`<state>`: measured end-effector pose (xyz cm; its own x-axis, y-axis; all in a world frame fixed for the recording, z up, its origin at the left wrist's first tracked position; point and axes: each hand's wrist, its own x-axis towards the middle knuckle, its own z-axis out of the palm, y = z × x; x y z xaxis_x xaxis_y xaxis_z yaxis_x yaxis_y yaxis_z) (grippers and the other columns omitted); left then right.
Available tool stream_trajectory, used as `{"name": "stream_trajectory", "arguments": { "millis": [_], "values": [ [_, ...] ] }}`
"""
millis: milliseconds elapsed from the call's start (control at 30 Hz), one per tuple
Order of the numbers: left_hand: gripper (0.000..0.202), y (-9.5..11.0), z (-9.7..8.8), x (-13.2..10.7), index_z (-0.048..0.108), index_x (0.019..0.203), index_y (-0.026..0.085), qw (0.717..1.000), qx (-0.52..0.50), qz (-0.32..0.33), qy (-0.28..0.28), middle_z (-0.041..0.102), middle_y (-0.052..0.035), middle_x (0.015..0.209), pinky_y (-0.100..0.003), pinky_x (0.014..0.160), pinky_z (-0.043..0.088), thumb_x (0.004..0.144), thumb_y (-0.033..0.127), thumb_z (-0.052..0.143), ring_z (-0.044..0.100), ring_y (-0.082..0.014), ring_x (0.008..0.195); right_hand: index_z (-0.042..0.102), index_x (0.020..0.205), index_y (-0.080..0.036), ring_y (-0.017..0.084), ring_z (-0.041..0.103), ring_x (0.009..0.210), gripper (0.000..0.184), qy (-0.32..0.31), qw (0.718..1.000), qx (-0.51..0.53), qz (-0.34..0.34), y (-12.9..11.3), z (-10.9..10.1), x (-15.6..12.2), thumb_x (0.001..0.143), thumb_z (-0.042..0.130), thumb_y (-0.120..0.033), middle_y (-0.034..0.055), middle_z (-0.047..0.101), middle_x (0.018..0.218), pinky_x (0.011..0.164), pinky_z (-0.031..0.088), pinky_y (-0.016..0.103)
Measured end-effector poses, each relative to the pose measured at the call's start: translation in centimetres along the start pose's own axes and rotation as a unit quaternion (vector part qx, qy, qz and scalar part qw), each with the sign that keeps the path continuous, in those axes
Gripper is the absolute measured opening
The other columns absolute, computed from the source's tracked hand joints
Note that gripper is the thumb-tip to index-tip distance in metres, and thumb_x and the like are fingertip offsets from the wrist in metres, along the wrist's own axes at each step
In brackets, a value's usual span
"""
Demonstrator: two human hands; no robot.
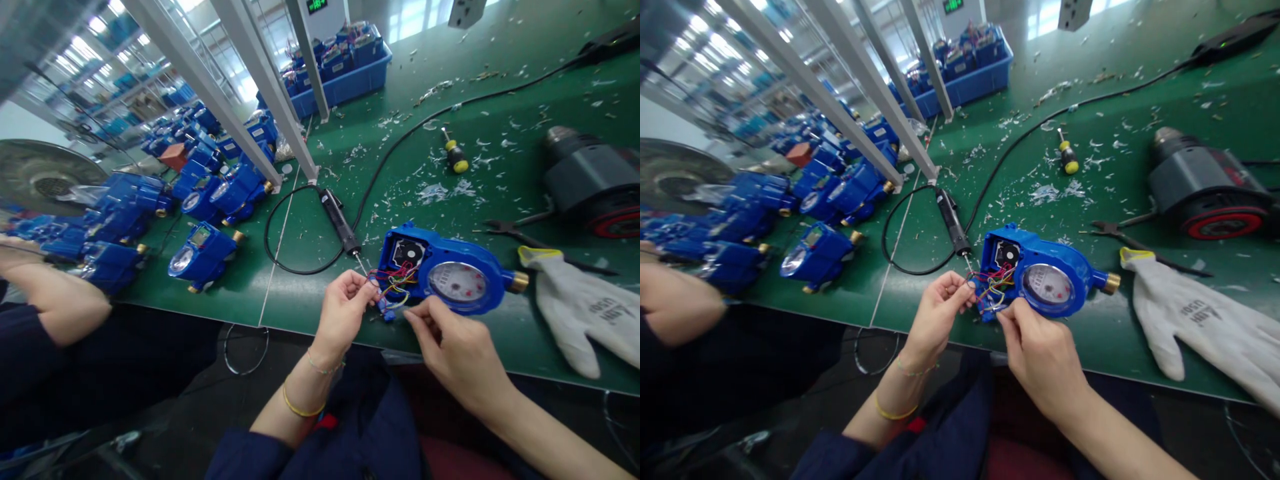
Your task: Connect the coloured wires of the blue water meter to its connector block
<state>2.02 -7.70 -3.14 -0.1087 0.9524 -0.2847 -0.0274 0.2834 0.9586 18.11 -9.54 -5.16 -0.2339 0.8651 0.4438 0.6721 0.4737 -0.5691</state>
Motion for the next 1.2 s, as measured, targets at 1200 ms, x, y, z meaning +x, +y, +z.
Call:
{"name": "stream_trajectory", "arguments": {
  "millis": [1200],
  "values": [
    [0.015,-2.0,-1.5,-0.9,0.067,0.075,0.011,0.989,0.044,0.128,-0.057,0.060,-0.0025,0.074,-0.019,0.067,0.045,0.082,0.023,0.072,0.056,-0.0083,0.071,0.067,0.080,-0.016,-0.012,0.053,0.067,0.019,-0.065,0.979,0.189,0.041,-0.7,1.0,1.4,0.088,0.050,-0.019,-0.0090,0.060,0.077,0.067,0.035,-0.004]
  ]
}}
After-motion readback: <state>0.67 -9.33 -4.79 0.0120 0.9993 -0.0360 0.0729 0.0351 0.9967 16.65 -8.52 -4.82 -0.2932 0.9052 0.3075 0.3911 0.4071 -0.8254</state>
